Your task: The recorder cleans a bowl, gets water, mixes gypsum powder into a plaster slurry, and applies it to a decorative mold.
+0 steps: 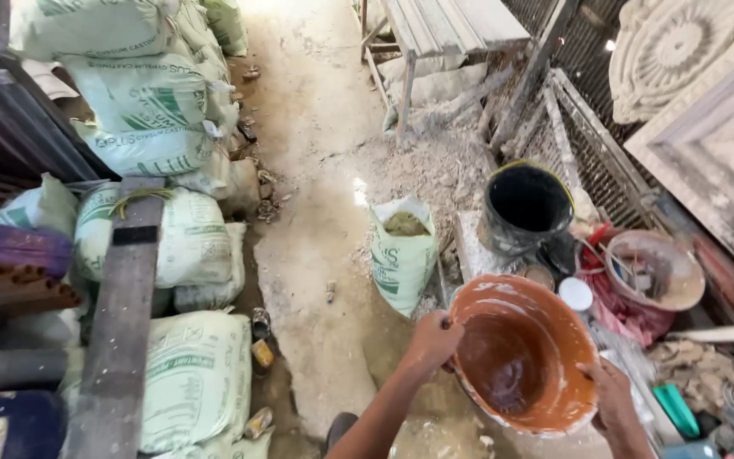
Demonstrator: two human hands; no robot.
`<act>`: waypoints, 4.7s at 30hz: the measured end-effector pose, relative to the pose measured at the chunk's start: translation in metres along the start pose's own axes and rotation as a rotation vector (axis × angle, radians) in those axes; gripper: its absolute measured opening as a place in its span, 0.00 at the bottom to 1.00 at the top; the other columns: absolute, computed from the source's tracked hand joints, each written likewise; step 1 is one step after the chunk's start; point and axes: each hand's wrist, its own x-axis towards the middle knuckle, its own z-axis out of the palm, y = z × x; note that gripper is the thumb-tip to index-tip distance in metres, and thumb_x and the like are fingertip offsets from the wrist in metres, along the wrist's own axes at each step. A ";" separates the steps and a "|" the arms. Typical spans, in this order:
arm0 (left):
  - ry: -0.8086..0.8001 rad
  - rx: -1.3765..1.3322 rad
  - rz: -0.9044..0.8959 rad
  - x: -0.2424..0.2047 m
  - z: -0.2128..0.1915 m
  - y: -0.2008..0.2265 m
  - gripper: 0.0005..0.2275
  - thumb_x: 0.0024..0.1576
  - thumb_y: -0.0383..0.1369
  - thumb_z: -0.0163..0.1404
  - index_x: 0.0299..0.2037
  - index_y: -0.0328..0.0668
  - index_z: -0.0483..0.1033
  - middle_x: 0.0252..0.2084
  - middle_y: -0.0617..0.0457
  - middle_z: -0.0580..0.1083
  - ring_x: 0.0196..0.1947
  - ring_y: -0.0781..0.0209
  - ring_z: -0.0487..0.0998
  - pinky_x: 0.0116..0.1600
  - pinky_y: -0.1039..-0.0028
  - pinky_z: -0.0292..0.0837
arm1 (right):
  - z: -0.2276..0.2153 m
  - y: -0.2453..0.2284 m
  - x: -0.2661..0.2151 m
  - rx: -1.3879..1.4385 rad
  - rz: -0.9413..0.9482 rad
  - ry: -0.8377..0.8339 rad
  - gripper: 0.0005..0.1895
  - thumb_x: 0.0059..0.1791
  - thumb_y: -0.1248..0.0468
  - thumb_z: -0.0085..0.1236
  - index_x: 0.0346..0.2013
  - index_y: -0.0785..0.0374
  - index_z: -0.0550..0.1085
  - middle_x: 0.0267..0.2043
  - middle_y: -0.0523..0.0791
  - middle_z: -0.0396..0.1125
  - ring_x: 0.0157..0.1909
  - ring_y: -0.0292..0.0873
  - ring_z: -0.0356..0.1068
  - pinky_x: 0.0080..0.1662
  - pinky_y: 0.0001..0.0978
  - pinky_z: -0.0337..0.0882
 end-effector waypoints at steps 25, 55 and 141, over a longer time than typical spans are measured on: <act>0.280 0.044 -0.015 0.411 -0.488 0.230 0.09 0.56 0.31 0.47 0.30 0.32 0.74 0.20 0.51 0.73 0.15 0.65 0.74 0.18 0.71 0.72 | 0.657 -0.141 0.344 0.191 0.007 -0.261 0.06 0.47 0.70 0.52 0.37 0.67 0.75 0.33 0.43 0.72 0.31 0.37 0.71 0.37 0.31 0.72; 0.423 -0.214 0.029 1.039 -0.813 0.442 0.07 0.56 0.31 0.49 0.33 0.33 0.73 0.22 0.50 0.74 0.14 0.65 0.73 0.18 0.72 0.70 | 1.139 -0.318 0.981 0.067 0.073 -0.564 0.06 0.48 0.70 0.53 0.38 0.69 0.74 0.31 0.43 0.70 0.30 0.36 0.67 0.36 0.30 0.69; 0.871 -0.224 -0.179 2.599 -1.700 1.040 0.09 0.57 0.31 0.49 0.29 0.33 0.74 0.18 0.52 0.72 0.12 0.67 0.70 0.18 0.71 0.66 | 2.482 -0.690 2.493 -0.399 0.030 -0.980 0.18 0.47 0.74 0.52 0.51 0.74 0.76 0.55 0.45 0.73 0.52 0.38 0.70 0.54 0.31 0.67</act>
